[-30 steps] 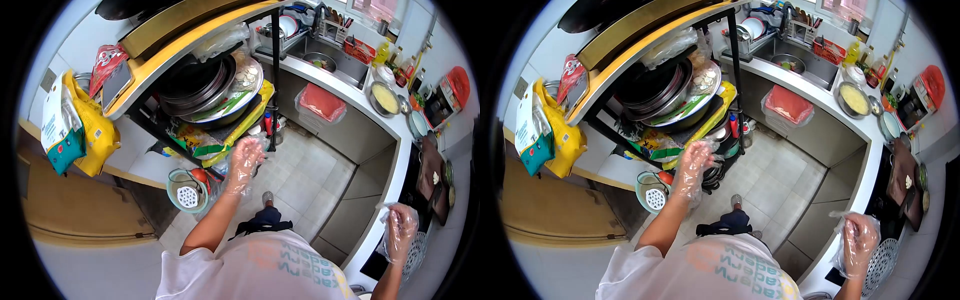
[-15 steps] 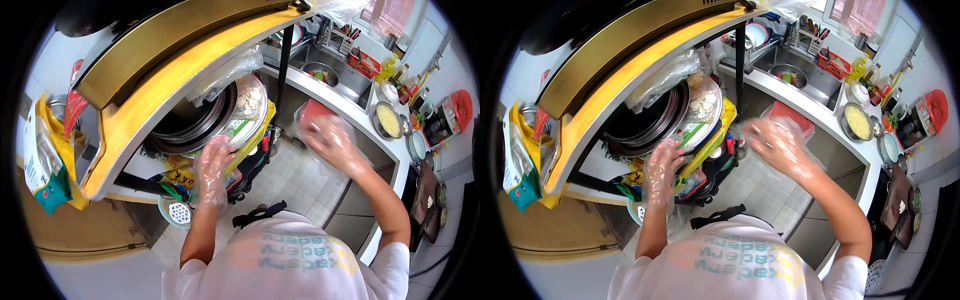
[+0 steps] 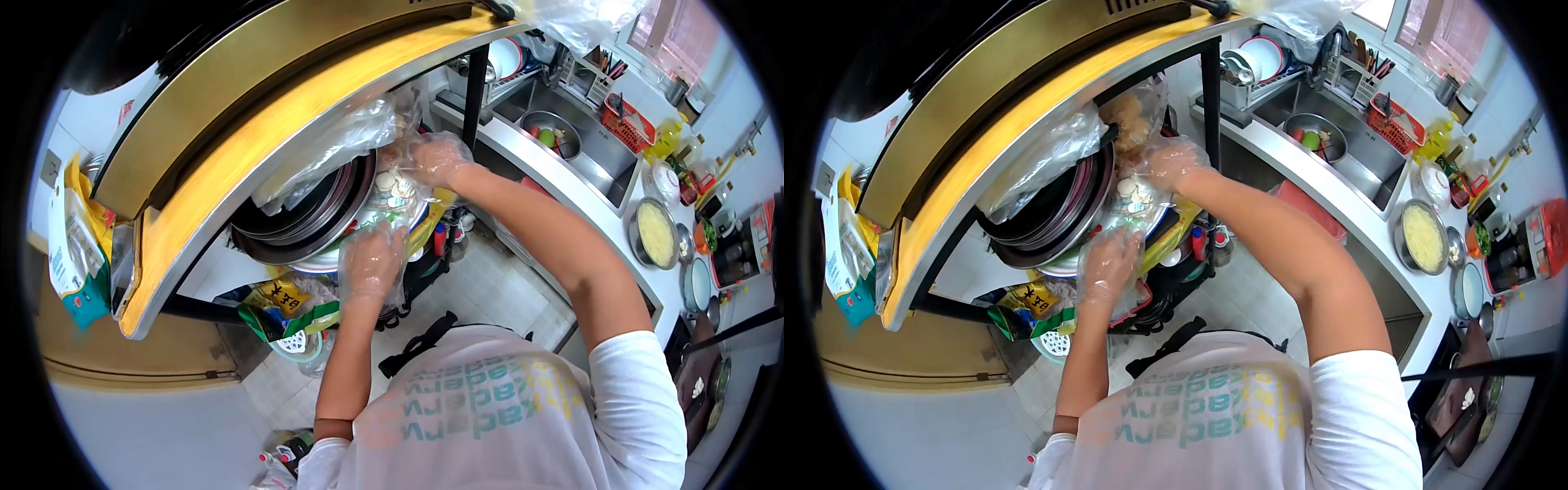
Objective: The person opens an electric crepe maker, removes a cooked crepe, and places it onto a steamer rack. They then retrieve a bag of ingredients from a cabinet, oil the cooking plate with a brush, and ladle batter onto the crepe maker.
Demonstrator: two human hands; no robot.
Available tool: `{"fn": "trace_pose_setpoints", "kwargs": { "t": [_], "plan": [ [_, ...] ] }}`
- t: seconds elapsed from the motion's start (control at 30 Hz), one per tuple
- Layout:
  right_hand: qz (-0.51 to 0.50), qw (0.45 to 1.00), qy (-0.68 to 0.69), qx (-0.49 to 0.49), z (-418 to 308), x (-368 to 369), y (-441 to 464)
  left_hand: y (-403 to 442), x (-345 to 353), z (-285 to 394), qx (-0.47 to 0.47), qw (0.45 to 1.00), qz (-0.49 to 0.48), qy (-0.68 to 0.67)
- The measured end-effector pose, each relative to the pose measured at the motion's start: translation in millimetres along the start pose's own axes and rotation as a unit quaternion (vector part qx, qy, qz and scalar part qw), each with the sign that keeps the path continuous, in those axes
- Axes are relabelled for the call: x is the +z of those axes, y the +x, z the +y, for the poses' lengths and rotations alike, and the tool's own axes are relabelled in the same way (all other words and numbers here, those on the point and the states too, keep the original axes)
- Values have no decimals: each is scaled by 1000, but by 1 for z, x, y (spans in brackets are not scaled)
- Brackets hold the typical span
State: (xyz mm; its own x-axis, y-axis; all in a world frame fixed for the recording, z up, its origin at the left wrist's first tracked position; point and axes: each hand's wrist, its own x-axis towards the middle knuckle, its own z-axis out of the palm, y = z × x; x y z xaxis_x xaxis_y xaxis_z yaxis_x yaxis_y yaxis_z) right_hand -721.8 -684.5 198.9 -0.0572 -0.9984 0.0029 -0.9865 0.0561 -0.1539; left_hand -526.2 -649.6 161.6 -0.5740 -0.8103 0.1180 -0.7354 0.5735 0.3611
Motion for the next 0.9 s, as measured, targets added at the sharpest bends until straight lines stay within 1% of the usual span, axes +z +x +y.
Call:
{"fn": "trace_pose_setpoints", "kwargs": {
  "t": [0.03,0.13,0.17,0.2,0.27,0.37,0.4,0.43,0.47,0.5,0.53,0.6,0.67,0.7,0.77,0.8,0.83,0.87,0.9],
  "plan": [
    [27,1000,3,6,-2,6,5,2,3,4,-8,1000,4,1],
    [54,992,110,-16,-12,9,3,3,6,12,-36,999,3,-12],
    [26,992,121,28,-22,-4,-6,4,10,8,-52,998,-3,-28],
    [18,992,125,16,-22,-5,-9,6,14,6,-68,997,-6,-46],
    [7,991,136,-4,-19,-5,-11,3,20,6,-58,998,24,-23],
    [60,976,209,-6,-10,1,-14,-1,19,9,-26,998,62,7],
    [45,967,251,12,-7,0,-18,-3,15,13,-13,997,74,14],
    [30,956,291,32,-1,-5,-21,-5,7,19,-37,998,38,15],
    [15,942,331,53,5,-7,-25,-8,9,18,-24,997,72,-11],
    [10,892,450,49,19,14,-17,-10,10,16,-11,994,106,-37],
    [-3,875,477,79,36,34,-8,-11,11,14,4,988,139,-63],
    [-16,839,528,129,46,9,-33,-14,5,15,-16,981,132,-144],
    [12,754,645,126,50,-8,-58,-9,12,7,-31,965,132,-226],
    [3,718,681,144,59,0,-56,-6,14,9,-46,942,132,-306],
    [13,696,708,115,47,-4,-70,1,12,20,-75,876,131,-458],
    [20,685,721,101,36,-9,-81,5,6,25,-116,821,100,-550],
    [15,677,732,79,25,-10,-87,8,0,31,-156,755,67,-634],
    [4,712,702,24,20,-3,-86,11,-3,35,-195,678,31,-708],
    [8,733,680,11,16,0,-86,15,-2,34,-134,629,14,-765]
  ]
}}
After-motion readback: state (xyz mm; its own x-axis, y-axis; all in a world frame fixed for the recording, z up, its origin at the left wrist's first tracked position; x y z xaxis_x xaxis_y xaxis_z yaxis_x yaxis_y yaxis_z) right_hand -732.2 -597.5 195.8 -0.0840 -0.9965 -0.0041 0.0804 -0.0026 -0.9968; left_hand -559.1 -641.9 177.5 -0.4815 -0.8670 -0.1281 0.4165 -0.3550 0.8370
